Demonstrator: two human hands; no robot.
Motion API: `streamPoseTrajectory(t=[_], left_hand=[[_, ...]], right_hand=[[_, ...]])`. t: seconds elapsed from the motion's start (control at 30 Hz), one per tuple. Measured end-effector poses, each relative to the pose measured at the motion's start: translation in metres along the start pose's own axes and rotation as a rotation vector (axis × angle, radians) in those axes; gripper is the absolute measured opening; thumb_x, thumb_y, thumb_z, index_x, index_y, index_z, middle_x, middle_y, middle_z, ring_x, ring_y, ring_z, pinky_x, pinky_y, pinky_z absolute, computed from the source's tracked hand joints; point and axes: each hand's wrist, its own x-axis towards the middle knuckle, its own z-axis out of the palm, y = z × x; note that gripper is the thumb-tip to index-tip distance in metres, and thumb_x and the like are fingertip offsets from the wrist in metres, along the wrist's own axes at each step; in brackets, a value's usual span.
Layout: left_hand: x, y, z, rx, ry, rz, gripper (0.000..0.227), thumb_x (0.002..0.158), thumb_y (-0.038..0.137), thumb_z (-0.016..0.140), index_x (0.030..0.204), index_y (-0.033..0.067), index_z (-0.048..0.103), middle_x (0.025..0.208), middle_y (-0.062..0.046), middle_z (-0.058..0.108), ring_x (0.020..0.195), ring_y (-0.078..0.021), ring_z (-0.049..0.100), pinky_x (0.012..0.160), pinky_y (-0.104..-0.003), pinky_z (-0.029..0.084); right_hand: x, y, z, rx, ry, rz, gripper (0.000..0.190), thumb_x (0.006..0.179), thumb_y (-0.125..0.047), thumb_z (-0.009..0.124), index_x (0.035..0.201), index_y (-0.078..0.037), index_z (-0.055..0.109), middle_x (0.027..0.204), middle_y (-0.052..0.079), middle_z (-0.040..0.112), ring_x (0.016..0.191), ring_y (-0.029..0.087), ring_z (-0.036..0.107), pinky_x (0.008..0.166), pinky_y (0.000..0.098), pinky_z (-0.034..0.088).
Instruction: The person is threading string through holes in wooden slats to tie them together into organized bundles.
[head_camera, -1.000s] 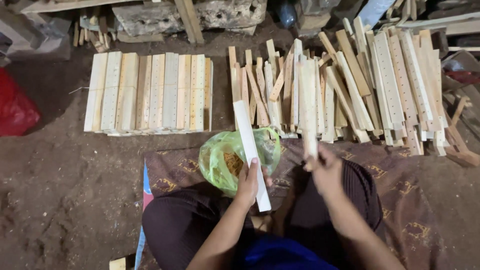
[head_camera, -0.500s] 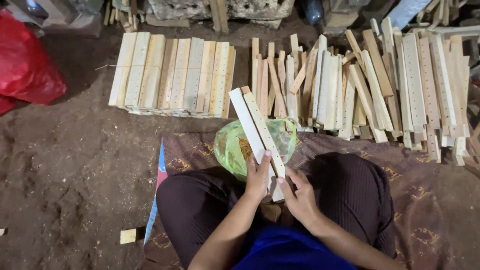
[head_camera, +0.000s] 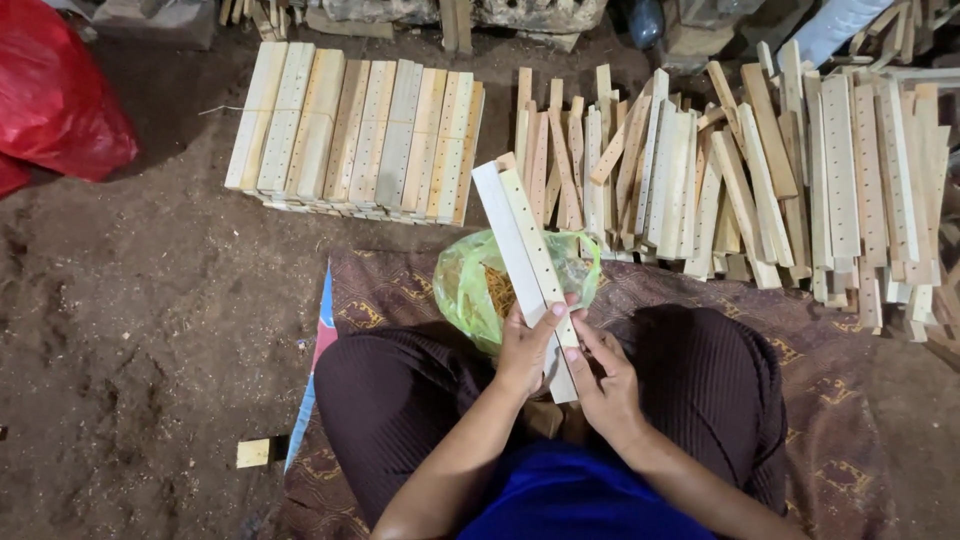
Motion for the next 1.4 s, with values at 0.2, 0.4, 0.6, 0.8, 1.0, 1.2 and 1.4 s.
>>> streamPoseTrajectory(t=[0.2, 0.4, 0.6, 0.8, 1.0, 1.2, 1.4], left_hand=[[0.008, 0.009, 0.003, 0.139, 0.140, 0.039, 0.033, 0.088, 0.016, 0.082, 0.110, 0.0057, 0.061, 0.107, -0.022, 0.077, 0.082, -0.0290, 0.078, 0.065, -0.040, 0.067], [0.015, 0.036, 0.001, 0.025, 0.147, 0.001, 0.035, 0.087, 0.016, 0.083, 0.108, 0.0017, 0.059, 0.107, -0.024, 0.076, 0.083, -0.0353, 0.077, 0.061, -0.048, 0.067], [0.008, 0.035, 0.005, 0.027, 0.149, -0.021, 0.037, 0.085, 0.013, 0.083, 0.112, 0.0033, 0.058, 0.110, -0.024, 0.075, 0.086, -0.0359, 0.077, 0.070, -0.051, 0.067], [0.001, 0.042, 0.006, 0.062, 0.133, -0.014, 0.037, 0.086, 0.009, 0.082, 0.113, 0.0030, 0.058, 0.111, -0.024, 0.074, 0.086, -0.0345, 0.077, 0.071, -0.049, 0.068], [0.004, 0.041, 0.001, 0.127, 0.091, 0.060, 0.036, 0.089, 0.008, 0.079, 0.114, 0.0027, 0.055, 0.104, -0.022, 0.073, 0.080, -0.0304, 0.076, 0.069, -0.045, 0.070], [0.009, 0.031, -0.002, 0.380, 0.081, 0.075, 0.037, 0.095, 0.011, 0.073, 0.122, 0.0058, 0.048, 0.107, -0.019, 0.071, 0.084, -0.0249, 0.075, 0.074, -0.040, 0.070], [-0.001, 0.023, 0.002, 0.339, 0.156, 0.023, 0.045, 0.090, 0.017, 0.081, 0.118, 0.0014, 0.050, 0.104, -0.018, 0.073, 0.086, -0.0238, 0.075, 0.083, -0.044, 0.067]], right_hand=[[0.006, 0.034, -0.009, 0.205, -0.190, -0.081, 0.066, 0.083, -0.010, 0.079, 0.145, -0.005, 0.059, 0.125, 0.019, 0.067, 0.117, 0.028, 0.062, 0.105, 0.0474, 0.045], [0.018, 0.021, -0.026, 0.176, -0.371, -0.169, 0.100, 0.050, -0.014, 0.105, 0.140, -0.004, 0.063, 0.134, 0.020, 0.066, 0.126, 0.031, 0.062, 0.109, 0.0467, 0.042], [0.017, 0.025, -0.021, 0.082, -0.217, -0.260, 0.081, 0.050, -0.019, 0.104, 0.124, -0.004, 0.075, 0.119, 0.019, 0.076, 0.108, 0.034, 0.073, 0.091, 0.0438, 0.057], [0.009, 0.032, -0.017, 0.262, -0.228, -0.142, 0.075, 0.056, -0.002, 0.098, 0.126, 0.002, 0.071, 0.116, 0.024, 0.074, 0.088, 0.026, 0.077, 0.065, 0.0372, 0.068], [0.001, 0.048, -0.010, 0.268, -0.175, -0.007, 0.072, 0.057, 0.002, 0.097, 0.126, 0.000, 0.073, 0.113, 0.021, 0.074, 0.098, 0.024, 0.073, 0.071, 0.0381, 0.068], [-0.012, 0.070, 0.019, 0.632, -0.150, 0.556, 0.039, 0.084, -0.005, 0.080, 0.120, -0.001, 0.067, 0.093, 0.007, 0.067, 0.064, 0.013, 0.064, 0.047, 0.0193, 0.056], [-0.001, 0.060, 0.021, 0.721, -0.316, 0.832, 0.033, 0.078, -0.004, 0.083, 0.106, 0.008, 0.068, 0.093, 0.027, 0.076, 0.079, 0.039, 0.077, 0.064, 0.0495, 0.066]])
